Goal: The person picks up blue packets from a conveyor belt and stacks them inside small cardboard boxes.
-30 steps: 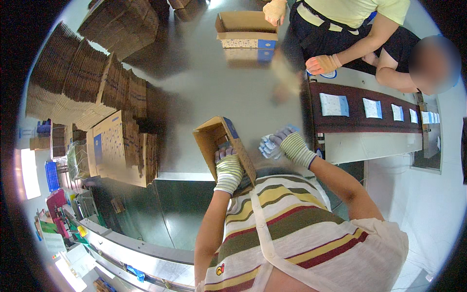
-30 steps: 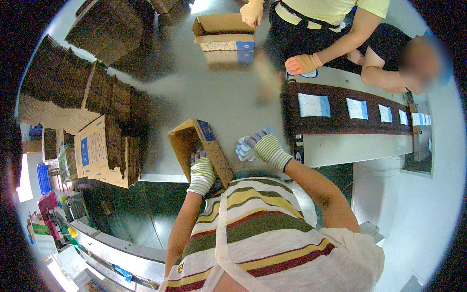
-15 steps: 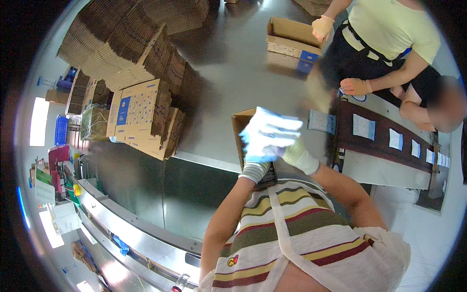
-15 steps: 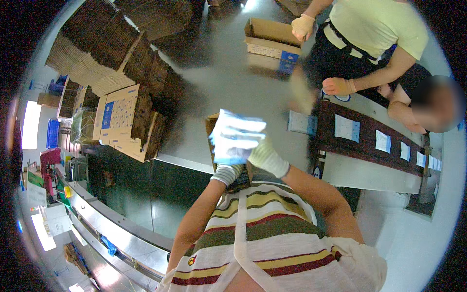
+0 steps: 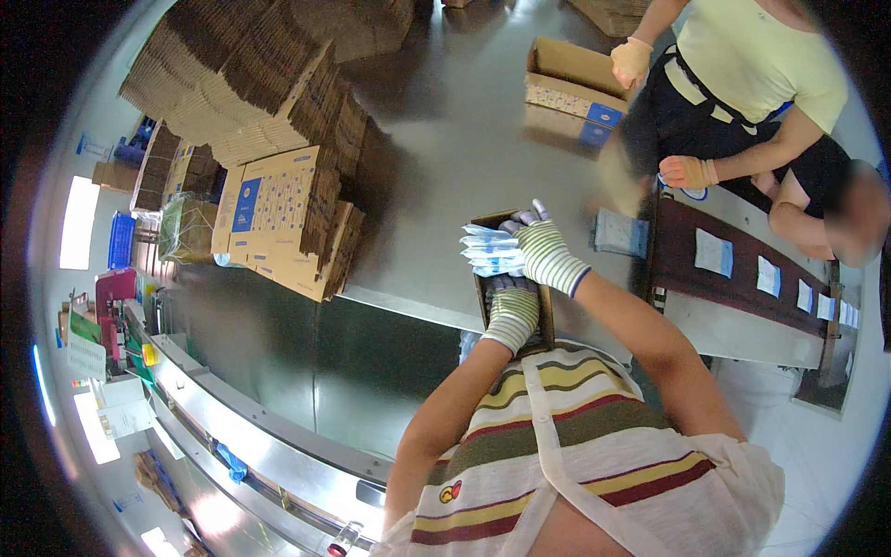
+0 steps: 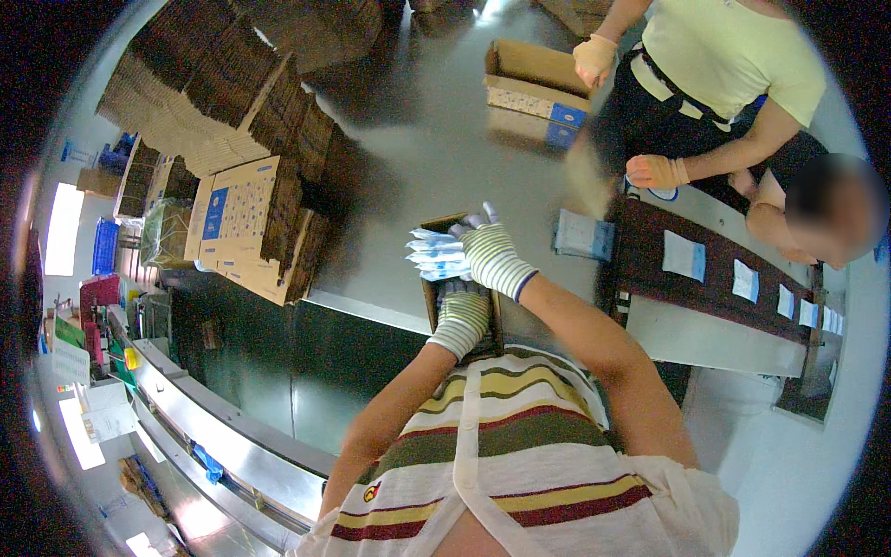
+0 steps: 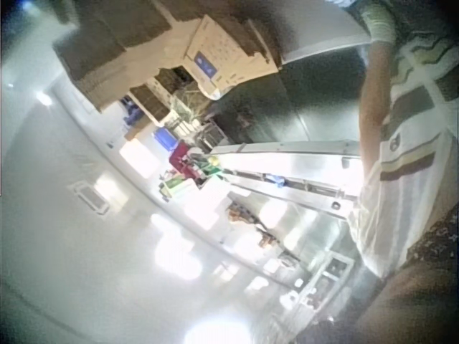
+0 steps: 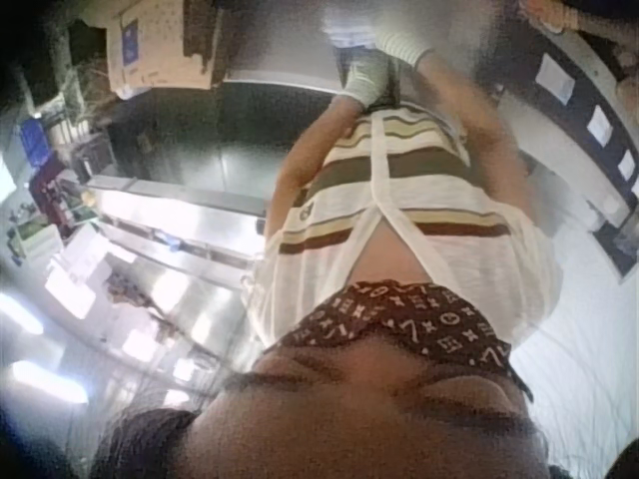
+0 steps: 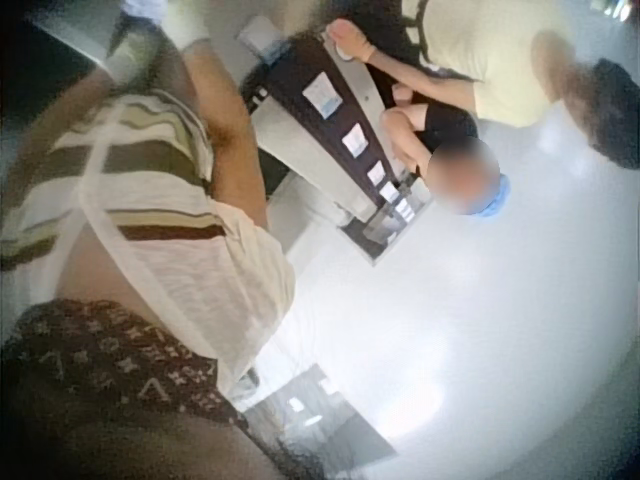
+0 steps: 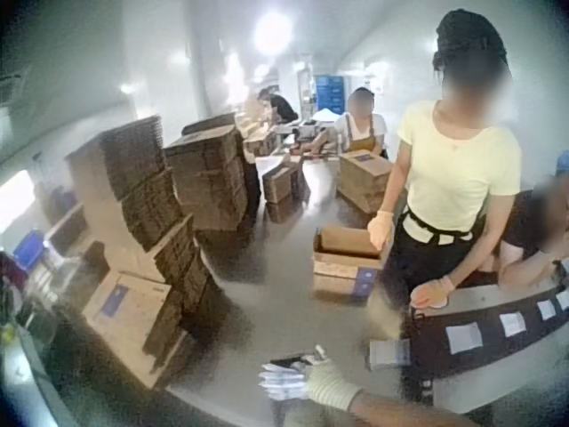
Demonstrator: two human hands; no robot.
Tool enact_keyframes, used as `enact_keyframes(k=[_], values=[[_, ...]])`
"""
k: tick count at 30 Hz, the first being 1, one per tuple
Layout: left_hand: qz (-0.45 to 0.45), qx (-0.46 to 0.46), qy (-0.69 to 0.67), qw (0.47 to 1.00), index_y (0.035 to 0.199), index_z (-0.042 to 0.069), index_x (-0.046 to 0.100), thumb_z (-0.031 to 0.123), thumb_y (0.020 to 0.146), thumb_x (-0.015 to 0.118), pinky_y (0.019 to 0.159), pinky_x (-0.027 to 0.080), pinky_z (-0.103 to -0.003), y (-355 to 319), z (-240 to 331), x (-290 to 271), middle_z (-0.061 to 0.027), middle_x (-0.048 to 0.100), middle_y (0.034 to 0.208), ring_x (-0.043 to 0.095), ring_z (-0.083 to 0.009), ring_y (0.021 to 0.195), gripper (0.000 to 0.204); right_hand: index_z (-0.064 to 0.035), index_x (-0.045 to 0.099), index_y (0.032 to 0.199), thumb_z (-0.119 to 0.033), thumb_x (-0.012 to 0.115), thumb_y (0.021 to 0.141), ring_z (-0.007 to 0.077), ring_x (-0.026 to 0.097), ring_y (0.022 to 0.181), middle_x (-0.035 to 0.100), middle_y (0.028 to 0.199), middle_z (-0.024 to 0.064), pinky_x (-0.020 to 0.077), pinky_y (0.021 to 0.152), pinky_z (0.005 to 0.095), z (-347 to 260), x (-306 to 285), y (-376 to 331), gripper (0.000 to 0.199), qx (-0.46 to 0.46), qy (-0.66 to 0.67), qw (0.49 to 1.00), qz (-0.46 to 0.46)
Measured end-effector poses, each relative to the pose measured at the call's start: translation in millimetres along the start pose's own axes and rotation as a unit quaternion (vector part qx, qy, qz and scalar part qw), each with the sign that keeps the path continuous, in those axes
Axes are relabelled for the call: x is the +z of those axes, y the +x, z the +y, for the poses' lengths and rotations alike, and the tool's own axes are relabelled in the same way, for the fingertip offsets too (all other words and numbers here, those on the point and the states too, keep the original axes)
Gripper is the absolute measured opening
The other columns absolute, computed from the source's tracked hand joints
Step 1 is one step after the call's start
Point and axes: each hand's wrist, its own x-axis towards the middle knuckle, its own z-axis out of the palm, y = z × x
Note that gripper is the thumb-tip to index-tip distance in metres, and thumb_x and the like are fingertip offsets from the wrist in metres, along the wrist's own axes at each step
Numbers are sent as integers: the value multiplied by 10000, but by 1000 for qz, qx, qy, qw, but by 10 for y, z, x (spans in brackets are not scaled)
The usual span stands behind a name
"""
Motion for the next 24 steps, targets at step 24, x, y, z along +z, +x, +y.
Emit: enact_keyframes(k=[24], values=[[125,-159,-270,941,1013,-16,557,252,891,493,669,464,-473,-824,-805,129,-254,616,804,579,-431,747,301,-59,577,1125,-321,543,842,315,514,1121,521,1214,197,361,1000,467,-420,-241,-815,387,-130,58,978,153]])
